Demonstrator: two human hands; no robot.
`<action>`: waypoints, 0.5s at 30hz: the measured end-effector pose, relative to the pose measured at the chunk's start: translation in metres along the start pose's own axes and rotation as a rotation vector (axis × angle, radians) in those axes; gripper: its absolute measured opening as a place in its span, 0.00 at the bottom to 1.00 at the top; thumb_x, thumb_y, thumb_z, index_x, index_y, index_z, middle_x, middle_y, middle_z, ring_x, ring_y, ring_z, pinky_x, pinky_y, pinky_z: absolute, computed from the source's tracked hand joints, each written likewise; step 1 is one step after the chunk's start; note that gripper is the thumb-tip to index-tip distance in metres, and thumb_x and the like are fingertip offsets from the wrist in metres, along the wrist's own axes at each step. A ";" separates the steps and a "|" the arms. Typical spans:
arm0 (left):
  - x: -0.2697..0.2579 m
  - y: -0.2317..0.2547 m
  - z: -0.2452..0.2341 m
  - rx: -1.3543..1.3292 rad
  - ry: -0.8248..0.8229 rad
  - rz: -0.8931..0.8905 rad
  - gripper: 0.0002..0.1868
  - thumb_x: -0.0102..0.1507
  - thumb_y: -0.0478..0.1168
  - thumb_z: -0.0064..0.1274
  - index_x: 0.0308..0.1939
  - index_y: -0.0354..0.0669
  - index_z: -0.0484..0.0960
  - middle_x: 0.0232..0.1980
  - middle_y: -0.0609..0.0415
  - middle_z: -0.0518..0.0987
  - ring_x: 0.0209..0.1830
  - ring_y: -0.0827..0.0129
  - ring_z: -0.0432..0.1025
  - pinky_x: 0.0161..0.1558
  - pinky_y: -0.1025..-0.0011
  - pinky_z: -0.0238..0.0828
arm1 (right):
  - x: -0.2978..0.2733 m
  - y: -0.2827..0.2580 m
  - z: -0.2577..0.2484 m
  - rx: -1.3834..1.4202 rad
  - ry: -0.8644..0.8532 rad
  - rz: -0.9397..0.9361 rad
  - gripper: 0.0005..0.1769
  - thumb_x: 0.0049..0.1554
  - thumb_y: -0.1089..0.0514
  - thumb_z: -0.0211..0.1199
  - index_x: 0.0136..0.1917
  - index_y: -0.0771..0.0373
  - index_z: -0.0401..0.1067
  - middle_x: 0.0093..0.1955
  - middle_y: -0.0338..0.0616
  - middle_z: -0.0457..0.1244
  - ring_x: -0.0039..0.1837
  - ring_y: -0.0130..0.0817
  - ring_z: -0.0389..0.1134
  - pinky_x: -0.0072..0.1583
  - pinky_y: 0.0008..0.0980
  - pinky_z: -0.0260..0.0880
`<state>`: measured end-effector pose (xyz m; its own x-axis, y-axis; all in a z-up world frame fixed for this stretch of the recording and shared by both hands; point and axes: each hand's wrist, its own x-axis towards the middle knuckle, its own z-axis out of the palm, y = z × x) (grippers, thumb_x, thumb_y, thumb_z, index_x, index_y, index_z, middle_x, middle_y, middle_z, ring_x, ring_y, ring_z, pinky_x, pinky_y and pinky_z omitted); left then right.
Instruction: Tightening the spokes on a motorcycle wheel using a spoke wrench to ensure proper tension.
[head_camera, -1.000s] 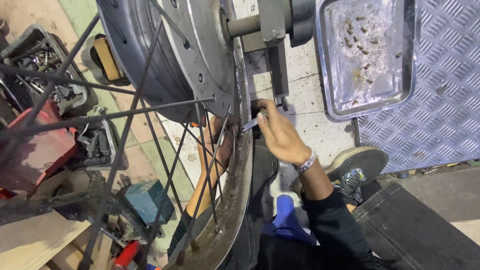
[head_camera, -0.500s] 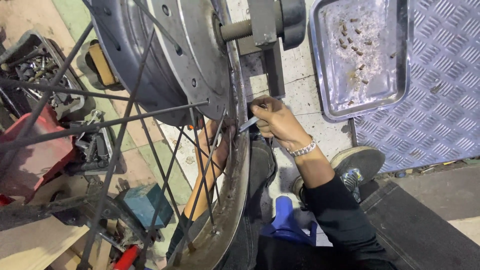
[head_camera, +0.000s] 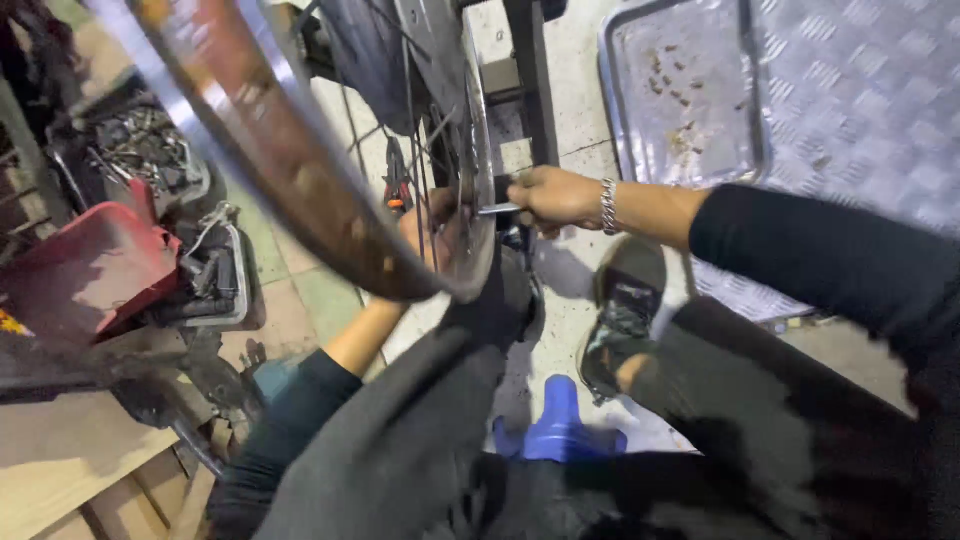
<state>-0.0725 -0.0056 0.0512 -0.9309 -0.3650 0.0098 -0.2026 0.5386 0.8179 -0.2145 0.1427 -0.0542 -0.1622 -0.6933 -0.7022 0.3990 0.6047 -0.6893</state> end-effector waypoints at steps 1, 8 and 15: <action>-0.013 -0.003 0.003 0.000 0.012 0.020 0.03 0.66 0.37 0.58 0.40 0.42 0.85 0.37 0.39 0.81 0.43 0.35 0.77 0.46 0.58 0.77 | -0.016 0.007 0.008 -0.012 0.011 -0.016 0.20 0.68 0.49 0.50 0.58 0.71 0.66 0.34 0.45 0.59 0.28 0.30 0.62 0.27 0.31 0.68; -0.058 -0.026 -0.056 -0.060 -0.252 -0.099 0.14 0.66 0.40 0.52 0.55 0.41 0.80 0.47 0.39 0.83 0.52 0.42 0.78 0.55 0.53 0.75 | -0.101 -0.024 0.079 -0.073 0.146 -0.057 0.22 0.67 0.51 0.48 0.61 0.73 0.66 0.34 0.50 0.61 0.30 0.36 0.66 0.32 0.38 0.72; -0.071 -0.039 -0.088 -0.086 -0.282 -0.041 0.17 0.63 0.45 0.58 0.55 0.48 0.82 0.47 0.43 0.84 0.48 0.47 0.80 0.50 0.58 0.78 | -0.144 -0.044 0.120 0.506 0.136 -0.314 0.17 0.67 0.58 0.48 0.66 0.68 0.57 0.39 0.37 0.51 0.36 0.25 0.55 0.39 0.25 0.60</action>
<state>0.0279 -0.0679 0.0697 -0.9728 -0.1527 -0.1744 -0.2260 0.4570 0.8603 -0.1000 0.1692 0.0987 -0.4417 -0.7320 -0.5188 0.6872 0.0957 -0.7201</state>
